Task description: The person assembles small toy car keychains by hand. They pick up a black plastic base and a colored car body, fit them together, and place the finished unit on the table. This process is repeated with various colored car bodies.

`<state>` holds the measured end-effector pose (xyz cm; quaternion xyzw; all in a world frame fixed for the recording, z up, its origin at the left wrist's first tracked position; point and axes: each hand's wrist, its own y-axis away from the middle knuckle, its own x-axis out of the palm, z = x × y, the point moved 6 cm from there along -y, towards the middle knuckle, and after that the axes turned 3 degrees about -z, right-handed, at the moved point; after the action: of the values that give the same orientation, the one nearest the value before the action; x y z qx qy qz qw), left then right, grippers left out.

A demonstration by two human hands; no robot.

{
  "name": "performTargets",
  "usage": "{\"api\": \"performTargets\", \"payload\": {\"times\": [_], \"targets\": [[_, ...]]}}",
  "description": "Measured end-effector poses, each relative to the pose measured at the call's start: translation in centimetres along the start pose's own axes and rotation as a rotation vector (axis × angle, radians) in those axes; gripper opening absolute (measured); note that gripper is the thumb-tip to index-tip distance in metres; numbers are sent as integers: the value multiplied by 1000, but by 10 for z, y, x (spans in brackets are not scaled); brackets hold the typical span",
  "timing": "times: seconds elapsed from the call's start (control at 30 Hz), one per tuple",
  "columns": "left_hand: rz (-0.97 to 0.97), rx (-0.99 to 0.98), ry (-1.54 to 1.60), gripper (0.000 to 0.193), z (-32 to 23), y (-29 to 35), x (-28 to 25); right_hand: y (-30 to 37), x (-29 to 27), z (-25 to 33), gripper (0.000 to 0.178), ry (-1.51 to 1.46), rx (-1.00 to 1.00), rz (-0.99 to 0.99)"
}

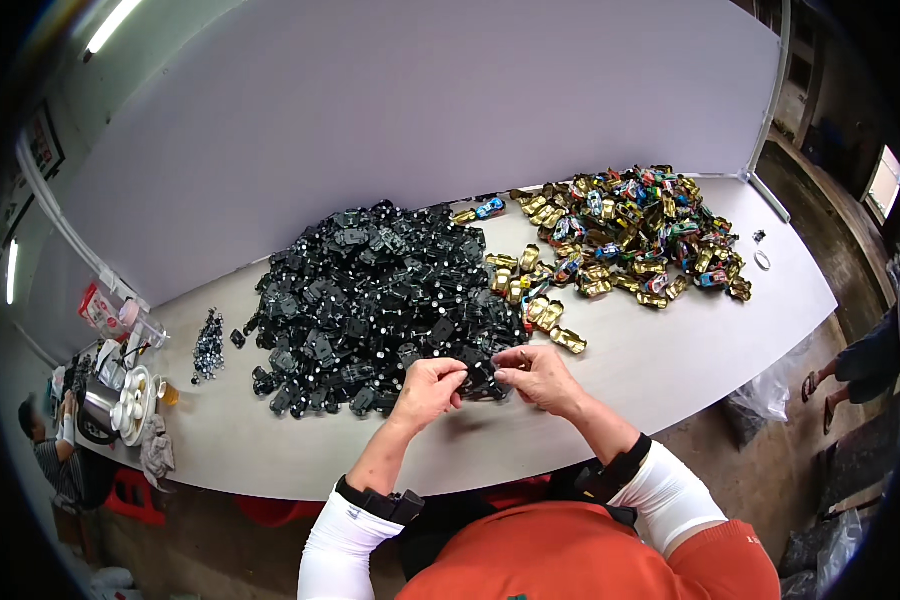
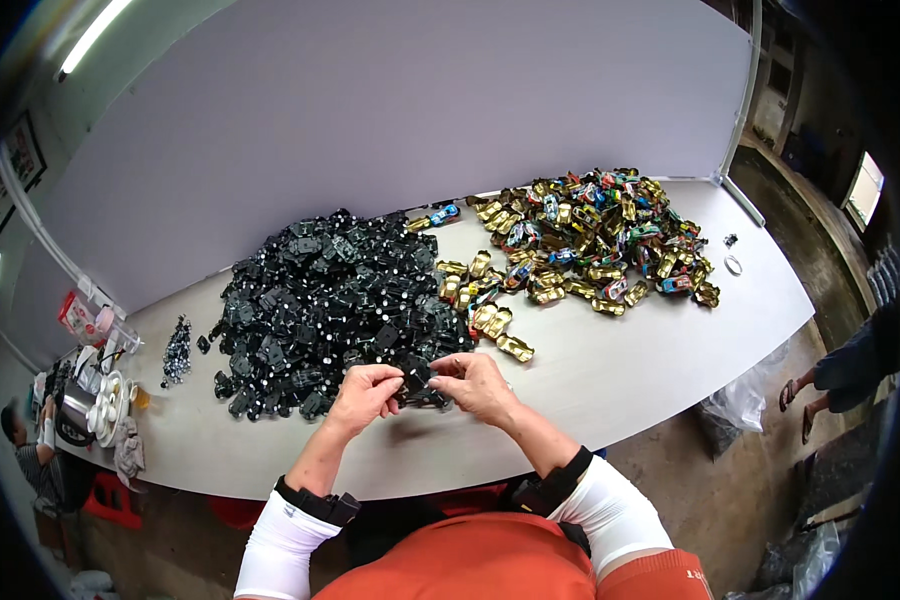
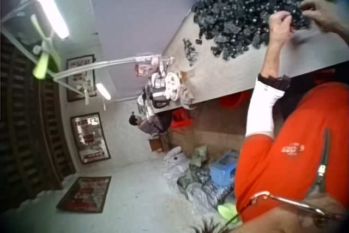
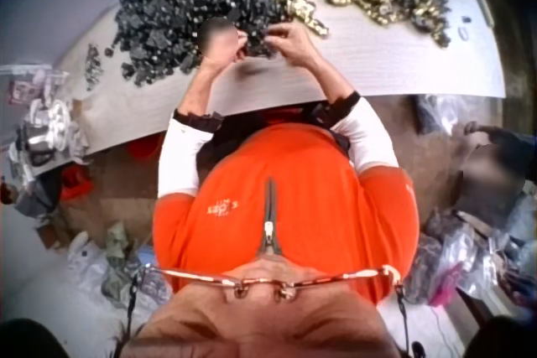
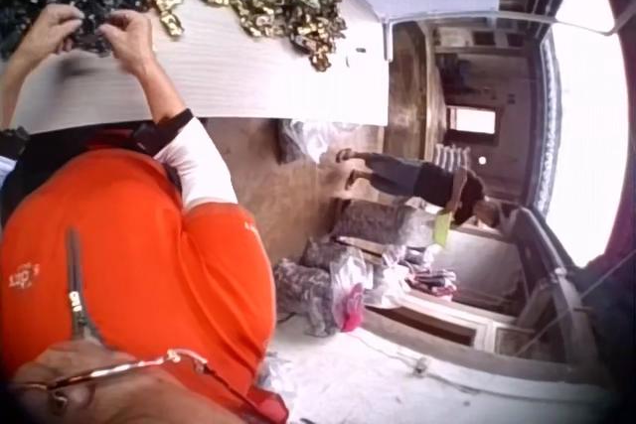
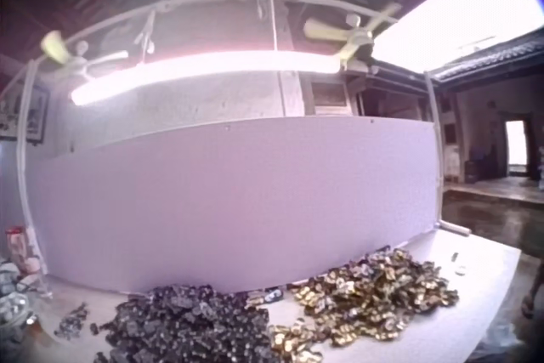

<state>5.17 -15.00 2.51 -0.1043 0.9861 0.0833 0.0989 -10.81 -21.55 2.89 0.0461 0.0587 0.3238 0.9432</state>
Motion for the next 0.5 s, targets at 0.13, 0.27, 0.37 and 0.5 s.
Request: {"api": "performTargets", "payload": {"times": [0.13,0.27,0.37,0.5], "targets": [[137,-143,502,19,12,15,14,3,5,-12,16,-165,122,66],[38,15,886,35,28,27,22,13,6,-33,9,-614,311,-98],[-10,65,924,39,27,33,45,25,26,-52,9,-888,457,-21],[41,121,1030,34,31,32,55,38,32,-56,12,-896,455,64]]}}
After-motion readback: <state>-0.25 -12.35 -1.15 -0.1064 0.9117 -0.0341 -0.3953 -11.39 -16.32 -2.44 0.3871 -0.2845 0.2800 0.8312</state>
